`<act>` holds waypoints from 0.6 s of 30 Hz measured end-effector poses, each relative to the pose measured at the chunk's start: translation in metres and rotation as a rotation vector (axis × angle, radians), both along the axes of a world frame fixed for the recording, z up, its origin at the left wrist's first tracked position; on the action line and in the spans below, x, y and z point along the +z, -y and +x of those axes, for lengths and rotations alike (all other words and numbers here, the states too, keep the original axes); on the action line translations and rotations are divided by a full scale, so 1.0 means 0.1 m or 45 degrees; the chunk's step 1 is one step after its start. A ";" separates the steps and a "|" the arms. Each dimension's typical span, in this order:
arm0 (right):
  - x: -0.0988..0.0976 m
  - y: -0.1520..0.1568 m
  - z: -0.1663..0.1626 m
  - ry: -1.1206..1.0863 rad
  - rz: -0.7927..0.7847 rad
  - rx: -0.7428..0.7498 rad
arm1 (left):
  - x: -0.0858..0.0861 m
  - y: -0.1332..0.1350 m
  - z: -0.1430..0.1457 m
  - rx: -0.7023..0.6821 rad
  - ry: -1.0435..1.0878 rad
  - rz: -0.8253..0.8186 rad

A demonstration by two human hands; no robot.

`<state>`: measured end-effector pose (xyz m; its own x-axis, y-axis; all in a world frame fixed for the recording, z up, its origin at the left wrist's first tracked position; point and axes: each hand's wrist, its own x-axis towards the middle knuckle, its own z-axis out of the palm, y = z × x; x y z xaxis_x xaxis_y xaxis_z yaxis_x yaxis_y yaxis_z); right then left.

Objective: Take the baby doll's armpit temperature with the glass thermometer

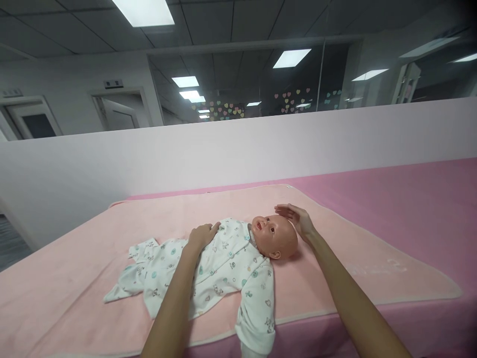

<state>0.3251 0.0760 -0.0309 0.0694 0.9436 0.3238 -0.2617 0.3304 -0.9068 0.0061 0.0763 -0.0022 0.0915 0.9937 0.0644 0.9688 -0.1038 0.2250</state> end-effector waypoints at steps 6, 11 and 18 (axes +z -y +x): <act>0.01 0.09 -0.15 0.218 -0.177 0.215 | -0.01 -0.01 -0.01 -0.005 0.001 0.019; -0.02 0.01 -0.09 0.096 -0.164 0.044 | -0.04 -0.01 -0.01 -0.029 0.002 0.098; -0.05 -0.03 -0.05 -0.030 -0.136 -0.043 | 0.09 0.09 0.11 -0.218 0.318 0.482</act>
